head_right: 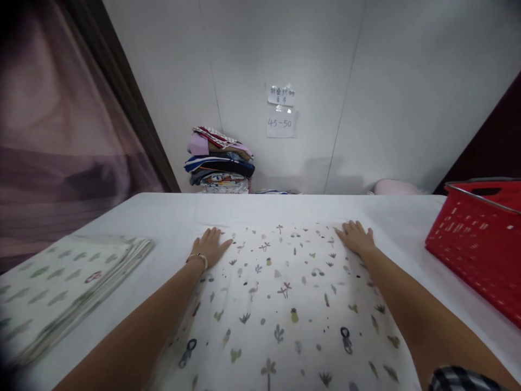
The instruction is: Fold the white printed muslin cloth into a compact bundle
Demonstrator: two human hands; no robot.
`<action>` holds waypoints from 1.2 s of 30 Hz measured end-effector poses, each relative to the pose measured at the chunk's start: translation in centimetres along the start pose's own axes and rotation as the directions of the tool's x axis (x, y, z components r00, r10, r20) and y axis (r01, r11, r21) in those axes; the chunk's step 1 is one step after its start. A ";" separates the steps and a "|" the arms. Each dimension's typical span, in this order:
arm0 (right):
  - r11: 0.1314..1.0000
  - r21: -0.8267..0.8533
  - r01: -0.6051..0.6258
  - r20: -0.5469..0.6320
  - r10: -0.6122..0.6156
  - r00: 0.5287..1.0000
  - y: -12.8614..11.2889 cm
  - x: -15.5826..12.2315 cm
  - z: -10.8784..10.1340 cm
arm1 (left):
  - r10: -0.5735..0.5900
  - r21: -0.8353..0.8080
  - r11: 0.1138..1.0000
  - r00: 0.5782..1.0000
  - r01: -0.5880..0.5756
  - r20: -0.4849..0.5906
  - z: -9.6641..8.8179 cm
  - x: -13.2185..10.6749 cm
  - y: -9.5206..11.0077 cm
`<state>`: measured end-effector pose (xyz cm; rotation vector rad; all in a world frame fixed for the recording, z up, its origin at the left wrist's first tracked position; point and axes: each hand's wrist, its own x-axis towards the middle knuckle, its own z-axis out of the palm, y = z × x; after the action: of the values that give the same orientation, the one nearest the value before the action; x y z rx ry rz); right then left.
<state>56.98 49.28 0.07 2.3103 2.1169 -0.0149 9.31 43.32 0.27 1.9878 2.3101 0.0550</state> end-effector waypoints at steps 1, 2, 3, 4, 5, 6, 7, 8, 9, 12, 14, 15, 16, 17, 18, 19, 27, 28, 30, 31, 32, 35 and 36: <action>1.000 -0.018 0.020 -0.028 -0.021 0.999 -1.1 -0.2 -0.1 | 0.001 0.003 1.000 1.000 -0.001 -0.003 0.1 0.1 0.0; 0.998 -0.027 0.059 -0.056 -0.060 0.997 -2.4 -0.4 -0.3 | 0.004 0.004 1.000 1.000 -0.004 -0.007 0.2 0.1 0.0; 0.992 -0.023 0.123 -0.068 -0.125 0.990 -4.0 -0.7 -0.3 | 0.006 0.003 1.000 1.000 -0.006 -0.010 0.3 0.2 -0.1; 0.979 -0.005 0.205 -0.064 -0.205 0.977 -5.6 -1.1 -0.4 | 0.008 0.003 1.000 1.000 -0.008 -0.013 0.3 0.3 -0.1; 0.955 0.021 0.294 -0.057 -0.293 0.954 -7.3 -1.4 -0.4 | 0.010 0.002 1.000 1.000 -0.010 -0.015 0.4 0.3 -0.2; 0.925 0.052 0.375 -0.044 -0.373 0.927 -8.8 -1.6 -0.3 | 0.011 0.001 1.000 1.000 -0.011 -0.018 0.4 0.3 -0.3; 0.896 0.082 0.435 -0.024 -0.435 0.900 -10.2 -1.8 -0.3 | 0.011 0.001 1.000 1.000 -0.011 -0.021 0.4 0.3 -0.3; 0.875 0.108 0.472 -0.002 -0.474 0.880 -11.3 -1.9 -0.2 | 0.011 0.000 1.000 1.000 -0.011 -0.022 0.4 0.3 -0.3; 0.864 0.127 0.488 0.019 -0.494 0.869 -12.1 -1.8 -0.1 | 0.012 0.000 1.000 1.000 -0.012 -0.022 0.4 0.2 -0.3; 0.867 0.150 0.475 0.072 -0.488 0.870 -12.9 -1.4 -0.1 | 0.011 -0.007 1.000 1.000 -0.011 -0.020 0.4 0.0 -0.1; 0.880 0.140 0.455 0.089 -0.468 0.879 -12.4 -1.6 -0.5 | 0.013 -0.017 1.000 1.000 -0.014 -0.023 0.5 0.1 -0.1; 0.888 0.127 0.442 0.086 -0.454 0.887 -11.8 -2.1 -0.8 | 0.015 -0.025 1.000 1.000 -0.015 -0.024 0.6 0.2 -0.2; 0.900 0.111 0.423 0.076 -0.432 0.899 -11.0 -2.7 -1.0 | 0.013 -0.035 0.999 1.000 -0.014 -0.024 0.5 0.4 -0.4; 0.913 0.095 0.397 0.062 -0.404 0.913 -9.9 -3.7 -1.3 | 0.018 -0.044 0.999 1.000 -0.018 -0.022 0.4 0.7 -0.6; 0.926 0.081 0.369 0.049 -0.374 0.926 -8.6 -4.9 -1.4 | 0.039 -0.049 0.998 0.999 -0.040 -0.022 0.2 0.9 -1.0; 0.939 0.074 0.336 0.047 -0.340 0.939 -7.0 -6.3 -1.5 | 0.084 -0.047 0.995 0.996 -0.085 -0.019 -0.1 1.0 -1.3; 0.991 0.114 0.077 0.072 -0.085 0.994 8.4 -20.6 0.9 | 0.273 -0.055 0.960 0.962 -0.274 -0.027 -2.3 -11.1 -2.4; 0.989 0.132 0.074 0.050 -0.082 0.995 9.7 -22.2 1.4 | 0.319 -0.047 0.946 0.948 -0.320 -0.017 -2.1 -14.0 -2.4; 0.983 0.166 0.072 0.022 -0.077 0.997 11.5 -25.0 2.2 | 0.389 -0.043 0.921 0.921 -0.388 0.019 -1.4 -19.2 -2.6; 0.982 0.178 0.066 0.015 -0.070 0.997 12.0 -26.2 2.5 | 0.402 -0.044 0.915 0.915 -0.401 0.024 -1.1 -21.2 -2.8; 0.981 0.185 0.059 0.014 -0.063 0.998 12.4 -27.2 2.8 | 0.399 -0.041 0.916 0.917 -0.398 0.015 -0.8 -22.9 -3.2; 0.980 0.200 0.026 0.012 -0.029 1.000 12.7 -29.5 2.9 | 0.302 -0.040 0.952 0.953 -0.303 -0.022 -0.2 -25.6 -5.0; 0.978 0.210 0.013 0.007 -0.015 1.000 12.7 -30.1 2.8 | 0.265 -0.044 0.963 0.964 -0.266 -0.034 0.0 -26.1 -5.6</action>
<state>66.96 18.21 -2.39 2.3992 2.2271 -0.2602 7.59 16.69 1.00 2.2709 2.0201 0.1563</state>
